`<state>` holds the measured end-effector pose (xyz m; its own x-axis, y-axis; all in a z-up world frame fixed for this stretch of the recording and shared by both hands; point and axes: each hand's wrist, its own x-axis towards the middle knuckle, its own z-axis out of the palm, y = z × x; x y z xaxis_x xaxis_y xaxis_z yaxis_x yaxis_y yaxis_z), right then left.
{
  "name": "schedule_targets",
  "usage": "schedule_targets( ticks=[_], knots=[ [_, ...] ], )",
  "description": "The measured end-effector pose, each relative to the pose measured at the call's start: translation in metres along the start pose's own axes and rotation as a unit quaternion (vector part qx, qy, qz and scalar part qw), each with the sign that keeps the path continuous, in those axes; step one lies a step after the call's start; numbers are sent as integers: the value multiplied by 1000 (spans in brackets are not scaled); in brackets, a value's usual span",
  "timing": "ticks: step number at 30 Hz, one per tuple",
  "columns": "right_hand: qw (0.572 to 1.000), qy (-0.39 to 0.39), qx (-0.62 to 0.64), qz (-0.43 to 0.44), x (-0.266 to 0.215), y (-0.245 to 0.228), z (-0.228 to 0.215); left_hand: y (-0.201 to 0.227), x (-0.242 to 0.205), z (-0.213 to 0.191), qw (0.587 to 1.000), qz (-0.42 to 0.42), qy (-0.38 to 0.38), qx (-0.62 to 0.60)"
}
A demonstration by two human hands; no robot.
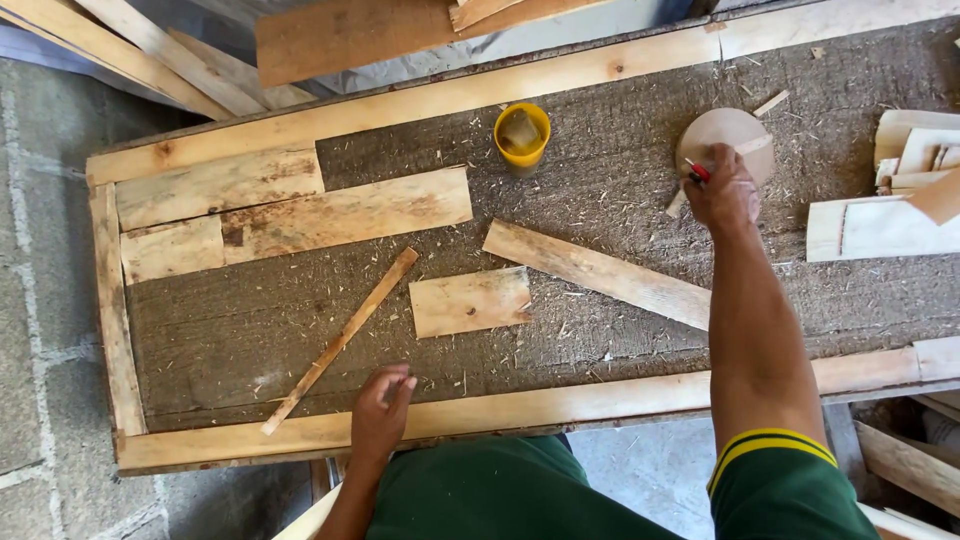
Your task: Fitting and cutting thin wood strips onto a frame to create a wooden panel.
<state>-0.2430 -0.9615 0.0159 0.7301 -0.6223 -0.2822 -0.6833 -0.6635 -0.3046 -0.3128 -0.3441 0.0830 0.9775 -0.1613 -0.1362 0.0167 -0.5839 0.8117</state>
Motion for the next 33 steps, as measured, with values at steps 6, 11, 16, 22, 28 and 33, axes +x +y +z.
schedule_targets(
  ticks=[6,11,16,22,28,33],
  knots=[
    [939,62,334,-55,-45,21,-28,56,40,27,995,33,-97,13],
    [751,-5,628,-203,-126,6,-59,62,66,83,970,43,-235,-46],
    [795,-25,507,-333,-189,-14,-38,111,92,139,884,-78,-410,-210],
    [910,-230,278,-206,-253,-43,-10,136,128,171,671,-262,-503,-478],
    [806,-97,149,-565,-289,-64,-7,122,154,191,647,-303,-539,-446],
    [771,-86,2,-631,-290,-73,-3,138,148,219,884,64,-441,142]
  ],
)
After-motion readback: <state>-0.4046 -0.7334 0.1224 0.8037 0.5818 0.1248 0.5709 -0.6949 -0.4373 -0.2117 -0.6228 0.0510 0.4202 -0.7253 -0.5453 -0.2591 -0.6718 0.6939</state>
